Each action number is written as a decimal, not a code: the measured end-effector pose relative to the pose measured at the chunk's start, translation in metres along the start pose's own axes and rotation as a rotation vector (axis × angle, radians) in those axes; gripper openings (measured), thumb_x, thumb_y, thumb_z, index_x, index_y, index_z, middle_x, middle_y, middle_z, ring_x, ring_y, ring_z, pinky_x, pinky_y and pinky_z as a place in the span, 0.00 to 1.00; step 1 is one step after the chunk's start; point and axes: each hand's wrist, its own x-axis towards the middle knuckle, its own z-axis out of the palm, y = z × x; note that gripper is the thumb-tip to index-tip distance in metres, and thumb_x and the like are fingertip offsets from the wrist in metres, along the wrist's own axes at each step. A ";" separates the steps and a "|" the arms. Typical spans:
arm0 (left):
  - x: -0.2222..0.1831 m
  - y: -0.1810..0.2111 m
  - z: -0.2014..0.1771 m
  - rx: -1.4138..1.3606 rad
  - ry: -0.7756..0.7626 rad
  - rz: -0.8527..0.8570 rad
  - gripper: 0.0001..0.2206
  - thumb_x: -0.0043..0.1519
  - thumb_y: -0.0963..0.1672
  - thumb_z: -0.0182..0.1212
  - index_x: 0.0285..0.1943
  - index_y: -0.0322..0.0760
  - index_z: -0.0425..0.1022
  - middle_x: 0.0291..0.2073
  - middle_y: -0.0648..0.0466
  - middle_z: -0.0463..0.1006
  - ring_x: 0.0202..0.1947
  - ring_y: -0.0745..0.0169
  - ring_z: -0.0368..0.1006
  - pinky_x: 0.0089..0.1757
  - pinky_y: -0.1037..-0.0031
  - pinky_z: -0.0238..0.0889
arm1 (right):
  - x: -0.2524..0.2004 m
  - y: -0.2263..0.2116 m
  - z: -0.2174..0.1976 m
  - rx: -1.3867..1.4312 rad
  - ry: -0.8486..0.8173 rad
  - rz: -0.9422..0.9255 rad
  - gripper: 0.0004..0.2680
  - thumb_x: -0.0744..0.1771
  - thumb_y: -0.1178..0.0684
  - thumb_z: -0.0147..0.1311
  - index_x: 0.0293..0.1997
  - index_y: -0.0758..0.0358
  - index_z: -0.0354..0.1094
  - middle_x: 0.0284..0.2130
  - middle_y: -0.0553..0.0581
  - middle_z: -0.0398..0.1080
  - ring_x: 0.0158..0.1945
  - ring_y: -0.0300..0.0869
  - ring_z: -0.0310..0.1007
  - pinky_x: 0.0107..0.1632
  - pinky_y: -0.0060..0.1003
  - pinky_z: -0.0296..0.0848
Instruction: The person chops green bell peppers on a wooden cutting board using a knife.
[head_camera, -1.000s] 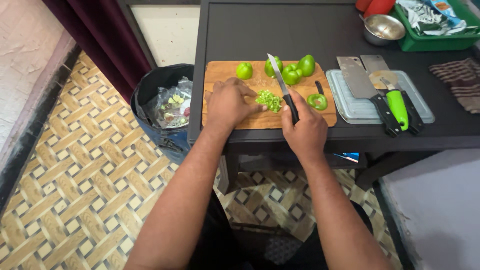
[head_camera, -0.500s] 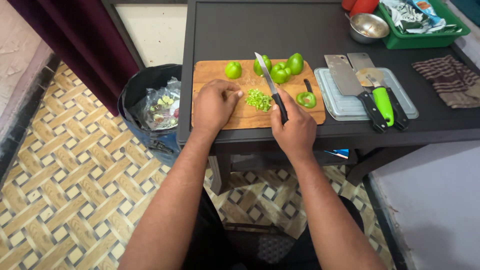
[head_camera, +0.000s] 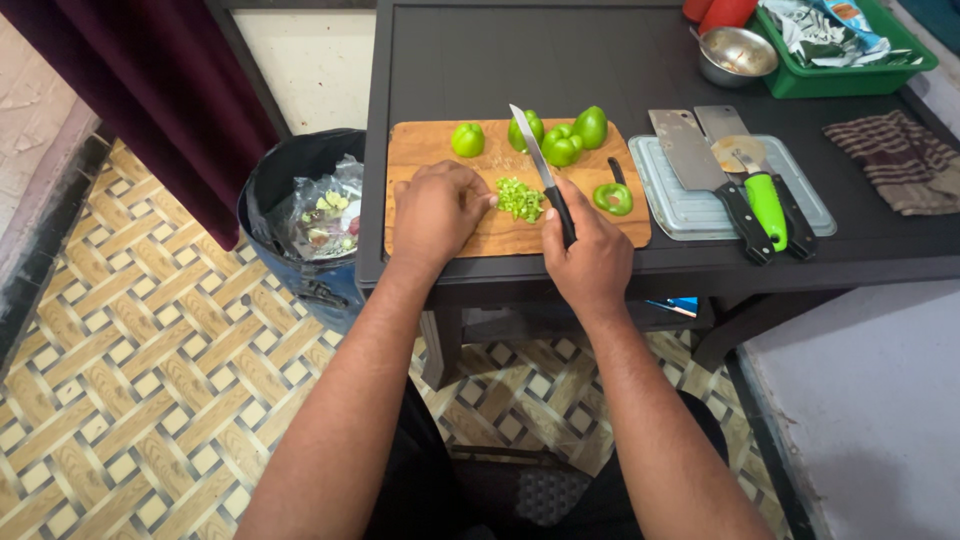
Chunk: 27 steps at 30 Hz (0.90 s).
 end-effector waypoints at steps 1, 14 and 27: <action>0.000 -0.001 0.000 0.000 0.000 0.001 0.07 0.55 0.48 0.72 0.34 0.45 0.83 0.32 0.59 0.79 0.43 0.56 0.74 0.47 0.58 0.58 | 0.000 0.000 0.000 0.000 0.001 0.000 0.14 0.68 0.55 0.55 0.62 0.58 0.70 0.36 0.60 0.78 0.37 0.52 0.81 0.40 0.46 0.77; -0.003 -0.006 0.002 -0.024 0.048 0.096 0.04 0.57 0.45 0.69 0.39 0.46 0.83 0.39 0.58 0.80 0.47 0.54 0.73 0.48 0.58 0.59 | -0.001 0.001 0.001 0.000 0.019 -0.024 0.14 0.68 0.55 0.55 0.62 0.58 0.70 0.36 0.60 0.78 0.37 0.51 0.81 0.40 0.45 0.77; -0.001 -0.008 0.004 -0.041 0.055 0.099 0.04 0.57 0.42 0.66 0.39 0.45 0.82 0.39 0.58 0.81 0.46 0.54 0.74 0.48 0.58 0.60 | -0.001 0.000 0.000 -0.009 0.005 -0.005 0.14 0.68 0.55 0.55 0.62 0.58 0.70 0.33 0.61 0.77 0.35 0.53 0.80 0.39 0.47 0.76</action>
